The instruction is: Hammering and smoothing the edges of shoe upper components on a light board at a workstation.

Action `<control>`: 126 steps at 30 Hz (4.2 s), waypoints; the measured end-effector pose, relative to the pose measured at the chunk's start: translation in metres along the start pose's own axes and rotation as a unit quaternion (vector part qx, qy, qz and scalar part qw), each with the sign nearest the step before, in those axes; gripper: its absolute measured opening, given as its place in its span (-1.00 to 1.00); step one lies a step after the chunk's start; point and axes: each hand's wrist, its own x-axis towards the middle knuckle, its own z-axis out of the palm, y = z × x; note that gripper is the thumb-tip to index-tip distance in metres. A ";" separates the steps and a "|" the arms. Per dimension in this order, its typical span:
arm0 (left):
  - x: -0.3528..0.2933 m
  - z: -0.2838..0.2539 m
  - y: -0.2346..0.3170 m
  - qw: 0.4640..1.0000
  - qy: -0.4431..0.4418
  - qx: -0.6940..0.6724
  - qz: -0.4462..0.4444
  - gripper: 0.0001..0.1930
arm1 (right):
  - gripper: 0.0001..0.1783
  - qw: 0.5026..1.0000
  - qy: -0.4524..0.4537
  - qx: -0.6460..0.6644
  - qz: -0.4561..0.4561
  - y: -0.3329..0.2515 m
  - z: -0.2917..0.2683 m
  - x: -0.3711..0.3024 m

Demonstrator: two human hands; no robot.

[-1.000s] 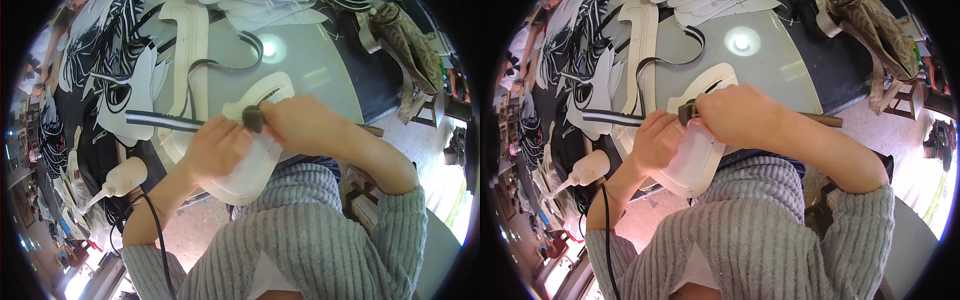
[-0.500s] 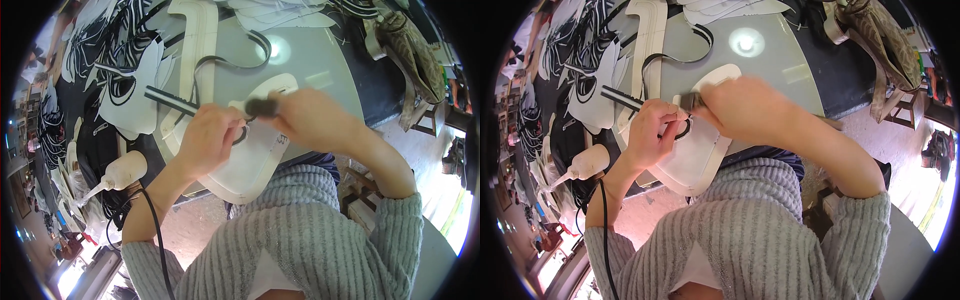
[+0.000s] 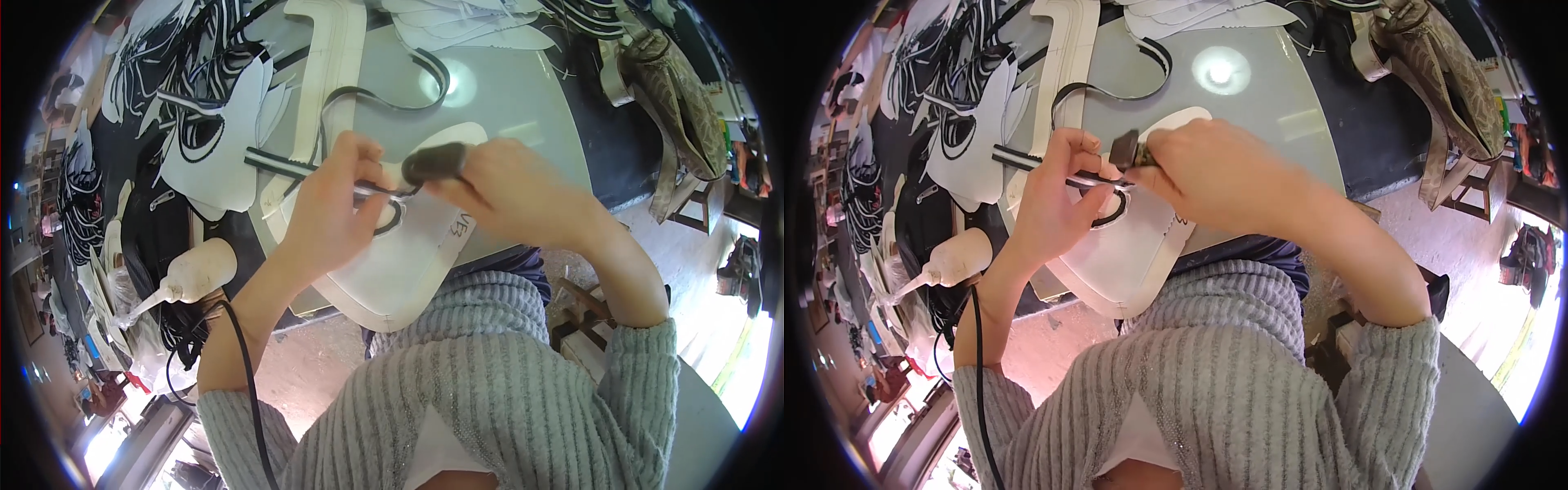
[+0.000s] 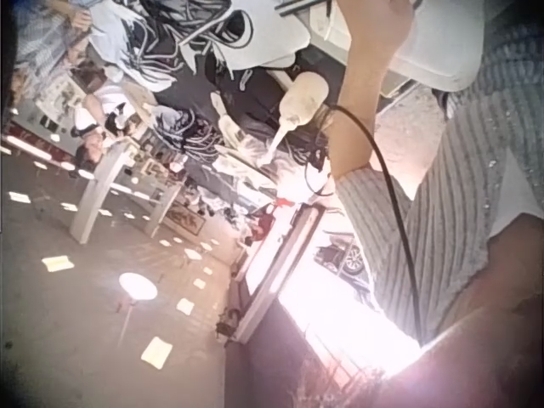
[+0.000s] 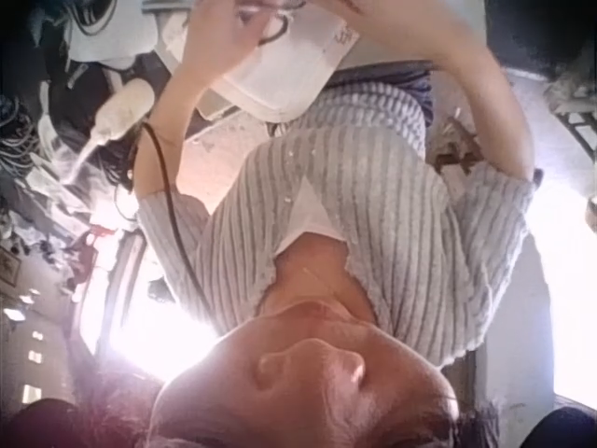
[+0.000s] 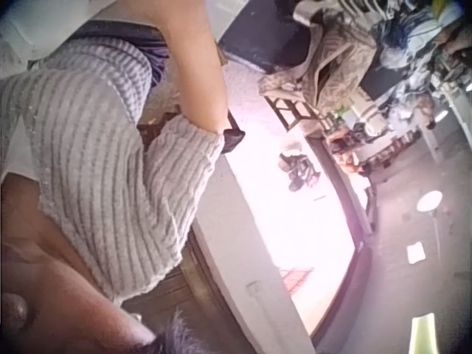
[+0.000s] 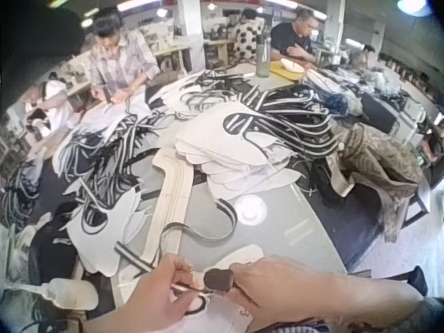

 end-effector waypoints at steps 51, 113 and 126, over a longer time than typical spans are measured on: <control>0.009 0.009 -0.006 0.998 0.015 0.033 0.055 -0.52 | -0.58 0.998 -0.047 -0.032 0.025 0.000 0.022 -0.007; -0.119 0.029 0.003 0.849 0.383 0.276 0.238 -0.27 | -0.85 0.921 0.162 0.320 -0.154 -0.044 0.016 -0.080; -0.057 0.049 -0.009 0.951 0.094 0.207 0.211 -0.26 | -0.71 0.950 0.217 0.099 0.199 0.034 0.016 -0.072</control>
